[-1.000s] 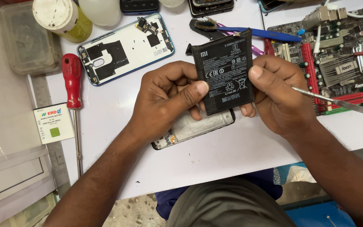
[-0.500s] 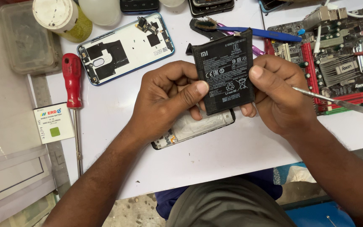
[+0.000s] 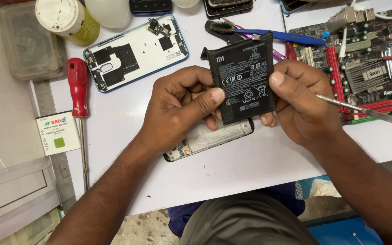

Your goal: The person pries the old battery out of a disassembled smartphone using a metal pry tool, then scrapes old adhesive residue from the phone frame with a blue plastic pry tool and a brush, and finally presses a new battery into the frame by hand.

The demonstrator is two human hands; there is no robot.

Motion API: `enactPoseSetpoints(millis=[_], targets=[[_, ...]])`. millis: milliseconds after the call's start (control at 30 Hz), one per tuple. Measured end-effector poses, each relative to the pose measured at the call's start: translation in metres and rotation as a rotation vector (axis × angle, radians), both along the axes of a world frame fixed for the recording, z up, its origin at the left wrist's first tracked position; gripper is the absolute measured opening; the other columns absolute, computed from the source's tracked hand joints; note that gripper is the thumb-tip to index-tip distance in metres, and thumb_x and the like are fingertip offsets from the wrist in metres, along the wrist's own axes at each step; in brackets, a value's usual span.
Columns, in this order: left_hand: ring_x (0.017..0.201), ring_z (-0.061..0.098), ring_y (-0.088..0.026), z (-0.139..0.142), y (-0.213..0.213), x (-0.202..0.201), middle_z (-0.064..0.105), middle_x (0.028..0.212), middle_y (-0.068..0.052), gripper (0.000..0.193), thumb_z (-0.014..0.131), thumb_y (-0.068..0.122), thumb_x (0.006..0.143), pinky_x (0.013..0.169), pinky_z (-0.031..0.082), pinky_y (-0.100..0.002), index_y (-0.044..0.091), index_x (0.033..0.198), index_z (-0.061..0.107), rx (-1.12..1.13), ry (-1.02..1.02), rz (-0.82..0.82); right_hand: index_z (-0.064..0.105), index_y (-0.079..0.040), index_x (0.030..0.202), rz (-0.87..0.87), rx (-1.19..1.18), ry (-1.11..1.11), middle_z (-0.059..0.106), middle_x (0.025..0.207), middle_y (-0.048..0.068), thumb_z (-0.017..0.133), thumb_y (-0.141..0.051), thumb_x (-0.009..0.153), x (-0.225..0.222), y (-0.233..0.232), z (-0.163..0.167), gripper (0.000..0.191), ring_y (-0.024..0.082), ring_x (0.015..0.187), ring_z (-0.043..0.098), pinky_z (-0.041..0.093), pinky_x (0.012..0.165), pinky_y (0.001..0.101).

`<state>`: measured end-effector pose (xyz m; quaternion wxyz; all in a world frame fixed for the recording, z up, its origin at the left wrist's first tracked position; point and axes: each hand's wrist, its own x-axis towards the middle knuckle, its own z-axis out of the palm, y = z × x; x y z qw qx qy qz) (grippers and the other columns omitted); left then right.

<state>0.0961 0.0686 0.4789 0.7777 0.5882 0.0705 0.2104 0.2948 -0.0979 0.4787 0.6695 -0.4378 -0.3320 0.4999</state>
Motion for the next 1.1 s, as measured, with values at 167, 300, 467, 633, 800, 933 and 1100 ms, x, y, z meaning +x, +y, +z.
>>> enactPoseSetpoints(millis=[167,300,467,633,800,933,1100], targets=[[0.076,0.071,-0.01,-0.001,-0.005,-0.003,0.073,0.094,-0.012,0.016,0.063,0.007,0.107,0.063,0.062,-0.024,-0.004,0.118,0.065,0.011,0.011,-0.003,0.061,0.005,0.109,0.008,0.01,0.001,0.067,0.083,0.016,0.05,-0.015,0.115,-0.003,-0.006,0.002,0.023,0.015,0.066,0.063,0.052,0.062,0.0296],[0.077,0.071,-0.01,-0.001,-0.006,-0.005,0.073,0.094,-0.012,0.016,0.063,0.007,0.107,0.064,0.062,-0.024,-0.004,0.118,0.065,0.008,0.011,-0.002,0.061,0.004,0.109,0.003,0.002,0.006,0.067,0.084,0.016,0.05,-0.015,0.115,-0.004,-0.006,0.0,0.023,0.015,0.069,0.063,0.052,0.061,0.0293],[0.076,0.071,-0.01,-0.001,-0.009,-0.007,0.073,0.094,-0.012,0.015,0.063,0.007,0.107,0.063,0.062,-0.024,-0.004,0.118,0.065,0.009,0.005,0.0,0.061,0.004,0.109,0.011,0.011,-0.007,0.067,0.083,0.016,0.05,-0.015,0.116,-0.006,-0.009,0.0,0.023,0.014,0.065,0.063,0.052,0.062,0.0293],[0.077,0.072,-0.01,-0.001,-0.01,-0.006,0.074,0.094,-0.012,0.015,0.063,0.007,0.107,0.063,0.063,-0.024,-0.004,0.117,0.065,0.012,0.008,-0.001,0.061,0.004,0.109,-0.007,-0.01,-0.009,0.067,0.083,0.016,0.05,-0.015,0.115,-0.008,-0.011,0.001,0.023,0.015,0.07,0.063,0.052,0.061,0.0288],[0.077,0.071,-0.01,-0.001,-0.006,0.004,0.073,0.094,-0.012,0.015,0.063,0.007,0.107,0.063,0.063,-0.024,-0.004,0.117,0.065,0.008,0.006,-0.003,0.061,0.004,0.109,-0.017,-0.019,-0.004,0.068,0.085,0.015,0.051,-0.015,0.115,0.002,-0.007,-0.001,0.023,0.015,0.07,0.063,0.051,0.06,0.0284],[0.077,0.071,-0.01,-0.002,-0.006,0.017,0.073,0.094,-0.012,0.016,0.063,0.008,0.107,0.064,0.062,-0.024,-0.005,0.118,0.065,-0.001,0.003,-0.007,0.061,0.004,0.108,-0.018,-0.016,-0.004,0.068,0.085,0.015,0.051,-0.015,0.115,0.015,-0.007,-0.001,0.022,0.015,0.07,0.063,0.052,0.06,0.0283],[0.077,0.072,-0.01,-0.004,-0.01,0.026,0.074,0.094,-0.012,0.017,0.063,0.008,0.107,0.063,0.063,-0.024,-0.004,0.118,0.065,0.007,0.01,-0.009,0.061,0.004,0.108,-0.017,-0.012,-0.017,0.068,0.083,0.016,0.051,-0.016,0.115,0.025,-0.013,-0.004,0.023,0.015,0.07,0.063,0.052,0.06,0.0282]])
